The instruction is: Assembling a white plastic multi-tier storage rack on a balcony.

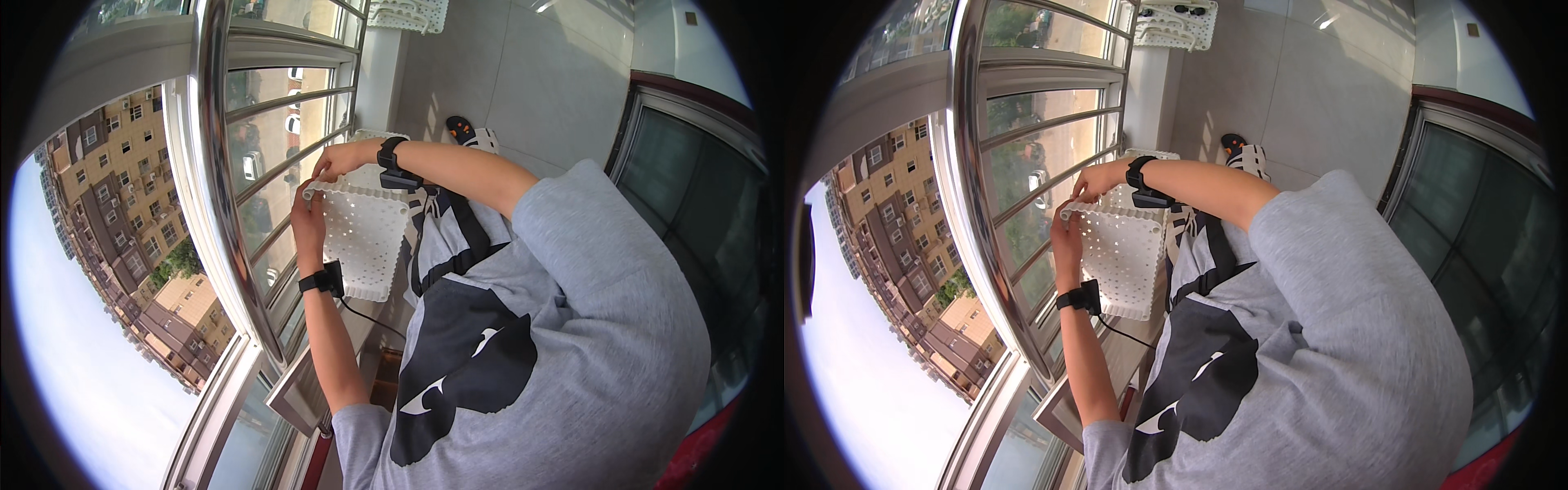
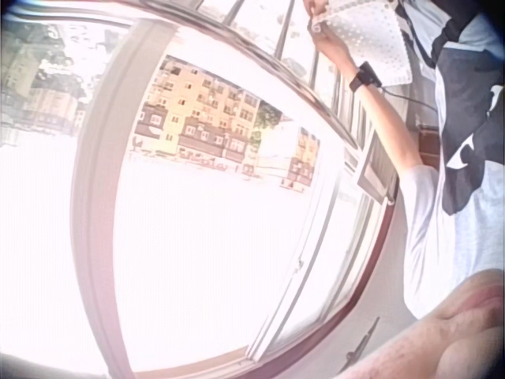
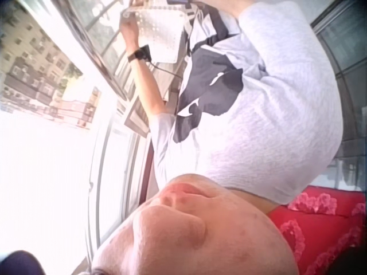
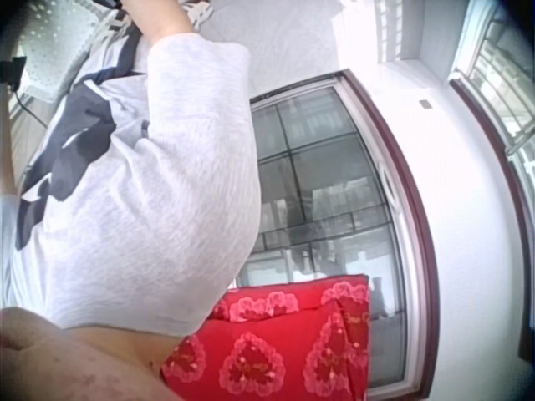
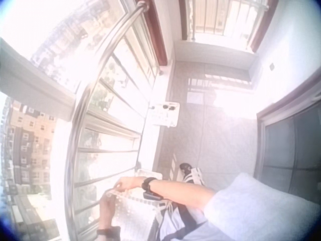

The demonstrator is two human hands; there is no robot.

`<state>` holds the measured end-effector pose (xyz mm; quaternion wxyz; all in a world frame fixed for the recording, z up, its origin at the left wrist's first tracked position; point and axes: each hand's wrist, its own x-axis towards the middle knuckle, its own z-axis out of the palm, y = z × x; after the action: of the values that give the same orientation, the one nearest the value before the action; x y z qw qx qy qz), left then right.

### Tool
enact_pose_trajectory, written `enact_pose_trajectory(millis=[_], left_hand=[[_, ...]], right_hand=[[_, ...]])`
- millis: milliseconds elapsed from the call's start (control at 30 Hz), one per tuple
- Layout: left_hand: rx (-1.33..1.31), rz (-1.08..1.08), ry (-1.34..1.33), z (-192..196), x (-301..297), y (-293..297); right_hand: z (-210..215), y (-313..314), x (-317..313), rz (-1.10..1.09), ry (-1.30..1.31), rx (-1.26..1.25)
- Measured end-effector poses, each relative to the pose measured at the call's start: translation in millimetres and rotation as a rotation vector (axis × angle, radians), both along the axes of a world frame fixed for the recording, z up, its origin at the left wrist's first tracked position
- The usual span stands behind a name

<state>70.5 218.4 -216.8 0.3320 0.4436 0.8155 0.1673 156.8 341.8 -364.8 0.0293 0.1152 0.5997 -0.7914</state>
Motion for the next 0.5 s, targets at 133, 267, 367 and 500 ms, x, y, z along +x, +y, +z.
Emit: enact_pose_trajectory(millis=[133, 267, 367, 500], left_hand=[[-0.075, 0.076, -0.018, 8.1, 6.2, 3.5], [-0.121, 0.092, -0.201, 16.2, 1.7, -1.7], [-0.061, 0.167, -0.349, 13.2, -3.9, -1.4], [-0.066, 0.188, -0.444, 19.2, -8.9, 0.2]], right_hand=[[4.1, -3.8, -3.2, 0.001, -0.045, 0.012], [3.3, -6.2, 0.6, 0.022, -0.017, 0.084], [-0.8, -0.4, 2.2, -0.005, 0.03, 0.119], [12.3, 6.6, 5.7, 0.023, -0.046, 0.09]])
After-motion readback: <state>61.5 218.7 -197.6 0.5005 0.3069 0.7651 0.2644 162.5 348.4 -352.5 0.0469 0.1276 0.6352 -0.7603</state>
